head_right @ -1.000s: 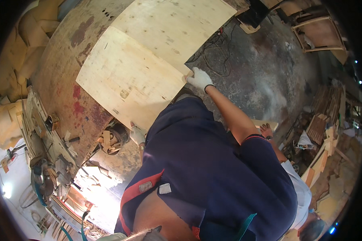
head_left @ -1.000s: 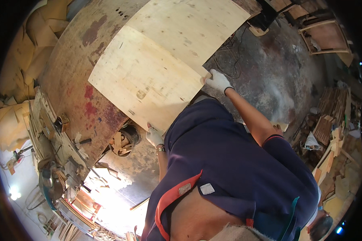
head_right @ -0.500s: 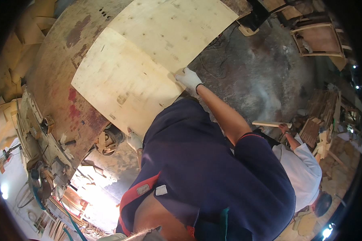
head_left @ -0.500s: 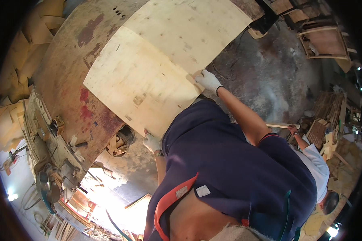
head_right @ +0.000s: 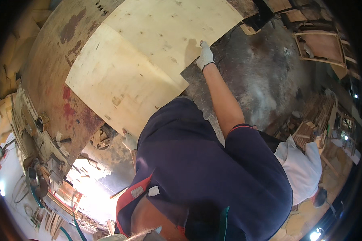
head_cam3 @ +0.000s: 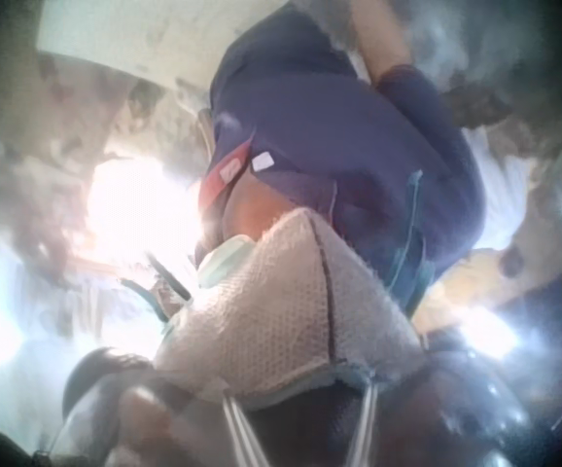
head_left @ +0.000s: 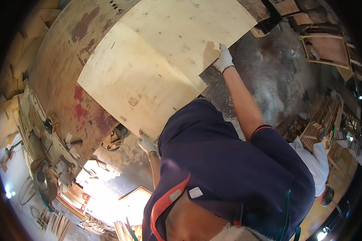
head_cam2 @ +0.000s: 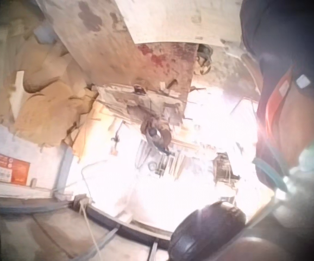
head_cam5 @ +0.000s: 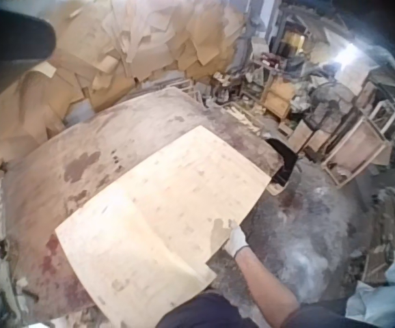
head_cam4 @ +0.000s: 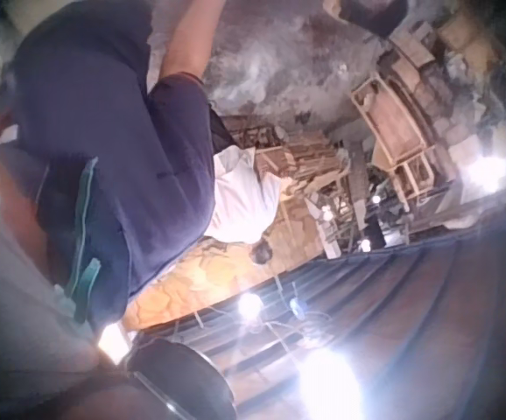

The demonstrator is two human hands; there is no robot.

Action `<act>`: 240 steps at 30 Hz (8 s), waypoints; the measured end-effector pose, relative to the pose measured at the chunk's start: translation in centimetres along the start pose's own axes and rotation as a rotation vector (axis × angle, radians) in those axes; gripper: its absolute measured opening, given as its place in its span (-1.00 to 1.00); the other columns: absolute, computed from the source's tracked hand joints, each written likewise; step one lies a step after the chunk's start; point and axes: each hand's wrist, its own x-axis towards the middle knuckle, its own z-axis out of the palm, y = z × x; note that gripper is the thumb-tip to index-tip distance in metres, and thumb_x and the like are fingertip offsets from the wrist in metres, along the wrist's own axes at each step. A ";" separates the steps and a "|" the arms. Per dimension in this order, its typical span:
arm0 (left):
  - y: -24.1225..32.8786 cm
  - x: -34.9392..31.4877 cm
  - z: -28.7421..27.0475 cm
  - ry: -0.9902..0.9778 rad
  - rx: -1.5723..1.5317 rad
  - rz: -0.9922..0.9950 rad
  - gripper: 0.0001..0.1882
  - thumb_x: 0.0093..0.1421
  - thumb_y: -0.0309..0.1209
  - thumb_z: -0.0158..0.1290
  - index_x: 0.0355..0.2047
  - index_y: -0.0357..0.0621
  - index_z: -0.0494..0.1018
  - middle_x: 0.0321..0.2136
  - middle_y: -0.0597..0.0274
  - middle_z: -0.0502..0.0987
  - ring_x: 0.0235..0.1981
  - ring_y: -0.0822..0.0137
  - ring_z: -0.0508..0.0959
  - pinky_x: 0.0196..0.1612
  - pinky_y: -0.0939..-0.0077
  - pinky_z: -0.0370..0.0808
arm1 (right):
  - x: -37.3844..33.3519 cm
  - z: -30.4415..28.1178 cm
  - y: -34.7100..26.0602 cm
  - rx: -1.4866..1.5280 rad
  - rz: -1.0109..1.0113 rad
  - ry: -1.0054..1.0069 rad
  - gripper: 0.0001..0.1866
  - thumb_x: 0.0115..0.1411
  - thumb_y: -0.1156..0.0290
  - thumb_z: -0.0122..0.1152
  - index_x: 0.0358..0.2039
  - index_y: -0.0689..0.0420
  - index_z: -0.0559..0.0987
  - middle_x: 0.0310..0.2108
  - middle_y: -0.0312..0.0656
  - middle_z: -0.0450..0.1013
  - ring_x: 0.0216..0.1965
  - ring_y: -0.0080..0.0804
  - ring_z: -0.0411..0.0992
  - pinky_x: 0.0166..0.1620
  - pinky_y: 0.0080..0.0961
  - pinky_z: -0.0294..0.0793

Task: The person uses a jigsaw to cut a large wooden panel, then flips and repositions it. They use a nail gun to fasten a smaller wooden panel onto the larger one, aligning and securing the pieces together.

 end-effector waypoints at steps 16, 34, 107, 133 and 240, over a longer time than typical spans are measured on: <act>3.7 -2.1 0.2 0.206 0.344 0.133 -0.53 0.28 -0.09 0.22 -0.19 -0.38 0.54 -0.45 0.08 0.65 -0.46 0.34 0.60 -0.37 0.36 0.52 | -10.7 -3.6 8.1 -1.540 -0.594 -0.292 -0.54 0.15 0.10 0.18 -0.12 0.24 0.58 -0.21 0.23 0.56 -0.11 0.18 0.54 -0.05 -0.06 0.49; 6.7 -1.4 -4.0 -0.004 0.043 -0.097 -0.49 0.35 -0.03 0.09 -0.08 -0.32 0.54 -0.41 0.20 0.58 -0.40 0.34 0.52 -0.28 0.32 0.47 | -13.0 -0.4 3.8 -1.711 -0.532 -0.349 -0.40 0.14 -0.07 0.26 -0.25 0.35 0.64 -0.27 0.21 0.60 -0.15 0.13 0.58 -0.08 -0.13 0.51; 20.2 -31.8 8.0 -0.939 -0.815 -0.663 -0.50 0.49 -0.22 -0.09 0.30 -0.26 0.20 0.20 -0.08 0.44 0.13 0.04 0.55 0.14 0.11 0.60 | -20.5 -9.9 -14.7 -0.209 -0.719 -0.654 -0.52 0.40 0.00 0.13 -0.03 0.23 0.50 -0.19 -0.27 0.50 -0.22 -0.57 0.43 -0.17 -0.56 0.40; 10.3 -7.4 22.7 0.082 0.631 0.688 -0.47 0.36 0.09 -0.16 -0.21 -0.16 0.48 -0.39 -0.20 0.60 -0.30 -0.20 0.60 -0.24 -0.04 0.48 | -6.3 -34.1 -14.2 -0.531 -0.266 0.067 -0.62 0.40 0.09 0.15 -0.42 0.14 0.56 -0.48 -0.31 0.43 -0.46 -0.59 0.37 -0.44 -0.51 0.35; -25.9 -24.9 -22.6 0.619 -0.162 -0.625 -0.50 0.36 -0.05 0.05 0.01 -0.30 0.47 -0.15 -0.11 0.64 -0.08 0.06 0.64 0.00 0.27 0.51 | -16.5 17.4 57.1 -0.829 0.404 -0.782 -0.87 0.28 0.44 0.33 -0.32 0.12 0.51 -0.28 -0.21 0.45 -0.18 -0.31 0.43 -0.02 -0.27 0.46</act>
